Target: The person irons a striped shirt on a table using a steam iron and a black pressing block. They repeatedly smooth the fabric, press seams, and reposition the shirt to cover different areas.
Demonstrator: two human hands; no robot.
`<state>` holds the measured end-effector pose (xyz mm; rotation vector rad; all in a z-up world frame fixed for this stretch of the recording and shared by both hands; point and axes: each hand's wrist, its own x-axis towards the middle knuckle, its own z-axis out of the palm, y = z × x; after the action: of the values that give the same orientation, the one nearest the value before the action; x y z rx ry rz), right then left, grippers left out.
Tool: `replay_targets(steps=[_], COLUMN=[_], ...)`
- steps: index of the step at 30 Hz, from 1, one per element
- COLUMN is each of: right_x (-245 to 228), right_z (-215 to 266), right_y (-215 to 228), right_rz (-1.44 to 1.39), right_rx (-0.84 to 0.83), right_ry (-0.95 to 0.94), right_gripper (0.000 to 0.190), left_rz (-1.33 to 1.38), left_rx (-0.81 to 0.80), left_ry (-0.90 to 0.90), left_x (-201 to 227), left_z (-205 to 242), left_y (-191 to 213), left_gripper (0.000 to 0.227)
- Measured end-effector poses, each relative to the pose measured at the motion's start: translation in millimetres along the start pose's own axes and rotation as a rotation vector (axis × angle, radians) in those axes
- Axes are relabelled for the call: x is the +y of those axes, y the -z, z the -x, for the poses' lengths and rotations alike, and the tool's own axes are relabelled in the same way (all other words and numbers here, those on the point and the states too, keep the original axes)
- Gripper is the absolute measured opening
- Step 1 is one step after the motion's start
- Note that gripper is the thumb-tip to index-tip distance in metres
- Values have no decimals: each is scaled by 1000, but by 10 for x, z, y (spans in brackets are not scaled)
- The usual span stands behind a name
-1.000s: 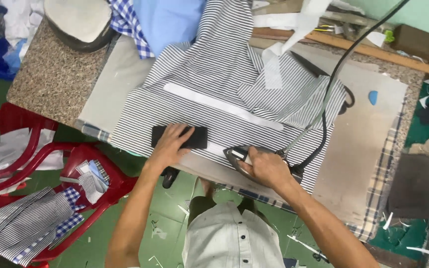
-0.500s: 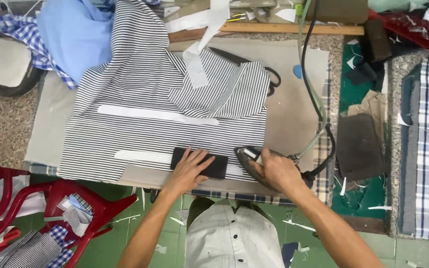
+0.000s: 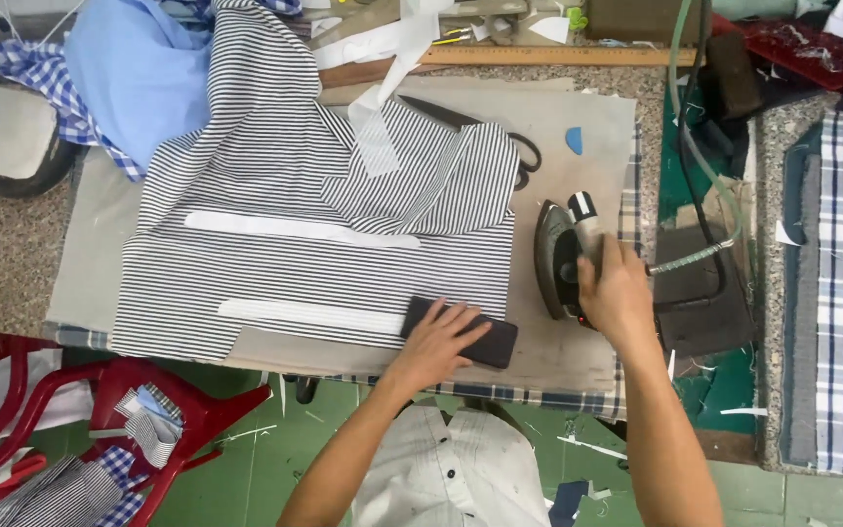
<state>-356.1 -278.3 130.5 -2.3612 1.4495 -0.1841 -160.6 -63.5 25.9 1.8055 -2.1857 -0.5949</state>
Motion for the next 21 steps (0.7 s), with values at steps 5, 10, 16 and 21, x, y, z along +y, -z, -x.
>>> replay_targets(steps=[5,10,16,21], right_x=[125,-244,-1245,-1622], right_z=[581,635,63,-284], right_y=[-352,-747,-1879,-2181], right_rz=[362,505,-68,49], right_rx=[232,466,359,140], right_ry=[189,214,393,115], right_gripper=[72,65,22,59], left_rz=[4,40,19,-12], left_rx=[-71,81,237,301], left_ry=[257,505,752,788], left_x=[-850,-1763,-2689,-3239], left_z=[968,2000,2660,2751], left_y=[658,971,1128,1251], left_gripper=[75,73,70,72])
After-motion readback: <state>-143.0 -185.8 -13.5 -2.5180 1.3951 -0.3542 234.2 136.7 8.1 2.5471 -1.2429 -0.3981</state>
